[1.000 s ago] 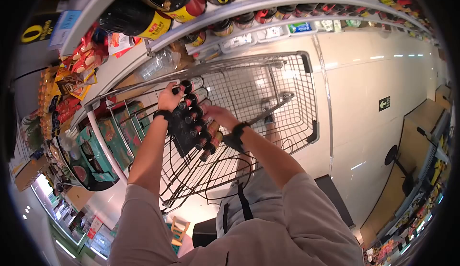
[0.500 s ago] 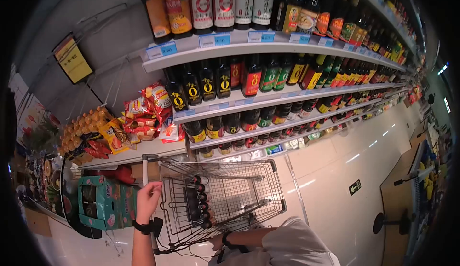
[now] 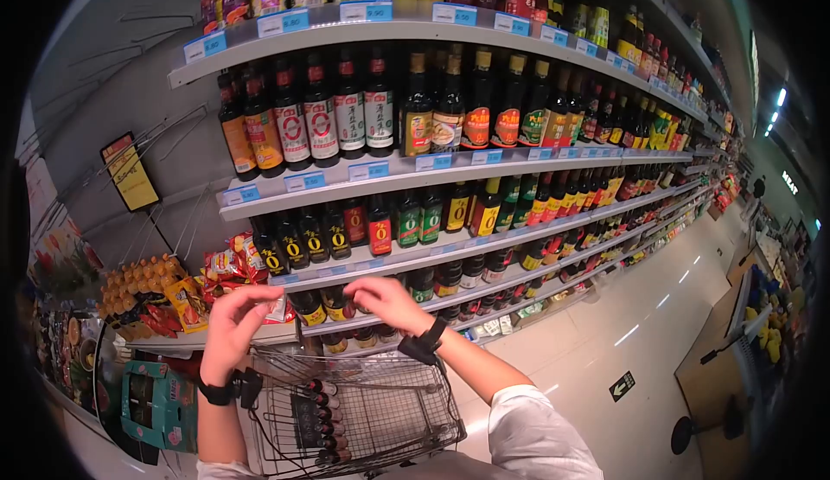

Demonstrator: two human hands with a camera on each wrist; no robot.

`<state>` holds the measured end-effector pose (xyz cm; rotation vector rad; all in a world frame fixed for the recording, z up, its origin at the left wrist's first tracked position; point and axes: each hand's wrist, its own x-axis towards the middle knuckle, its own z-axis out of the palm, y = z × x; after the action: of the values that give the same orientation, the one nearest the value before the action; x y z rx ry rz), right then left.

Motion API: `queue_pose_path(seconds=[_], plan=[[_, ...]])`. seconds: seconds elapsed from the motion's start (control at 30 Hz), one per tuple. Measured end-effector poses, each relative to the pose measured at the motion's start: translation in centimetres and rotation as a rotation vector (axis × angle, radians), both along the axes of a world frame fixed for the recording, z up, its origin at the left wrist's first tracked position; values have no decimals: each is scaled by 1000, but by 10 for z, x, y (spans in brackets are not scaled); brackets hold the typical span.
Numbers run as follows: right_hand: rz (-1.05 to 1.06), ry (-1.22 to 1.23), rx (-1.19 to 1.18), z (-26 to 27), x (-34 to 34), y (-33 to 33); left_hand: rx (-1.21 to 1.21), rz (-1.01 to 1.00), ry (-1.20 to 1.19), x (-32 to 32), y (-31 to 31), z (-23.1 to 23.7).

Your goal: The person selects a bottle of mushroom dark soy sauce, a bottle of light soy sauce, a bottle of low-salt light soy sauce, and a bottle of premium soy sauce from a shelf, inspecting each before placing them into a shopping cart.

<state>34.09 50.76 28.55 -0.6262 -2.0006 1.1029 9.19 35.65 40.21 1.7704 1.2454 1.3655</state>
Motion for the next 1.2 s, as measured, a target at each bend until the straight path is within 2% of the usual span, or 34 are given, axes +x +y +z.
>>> queue_pose_path(seconds=[0.03, 0.1, 0.17, 0.37, 0.5, 0.53, 0.6, 0.73, 0.8, 0.9, 0.93, 0.97, 1.1, 1.2], plan=[[-88, 58, 27, 27, 25, 16, 32, -12, 15, 19, 20, 20], [-120, 248, 16, 68, 63, 48, 76, -29, 70, 57, 66, 58], [-146, 367, 52, 86, 89, 72, 139, -69, 39, 86, 125, 78], [-147, 352, 220, 97, 108, 130, 334, 117, 230, 143, 283, 124], [-126, 371, 185, 90, 102, 142, 373, 292, 201, 164, 343, 137], [-116, 363, 181, 89, 102, 145, 368, 299, 212, 173, 344, 146], [-111, 370, 177, 87, 100, 148, -37, 494, 327, 186, 345, 161], [-97, 349, 177, 86, 97, 152, -64, 493, 397, 190, 361, 160], [-87, 331, 192, 85, 96, 152, 122, 413, 295, 188, 362, 153], [-64, 286, 212, 85, 101, 147, 182, 355, 255, 185, 350, 151], [-68, 286, 217, 85, 102, 146, 91, 452, 283, 180, 349, 151], [-58, 294, 214, 83, 102, 145, 100, 450, 282, 179, 345, 150], [-5, 333, 181, 78, 94, 132, 394, 48, -84, 176, 311, 125], [-52, 296, 179, 95, 99, 92, 533, 23, -43, 175, 282, 117]])
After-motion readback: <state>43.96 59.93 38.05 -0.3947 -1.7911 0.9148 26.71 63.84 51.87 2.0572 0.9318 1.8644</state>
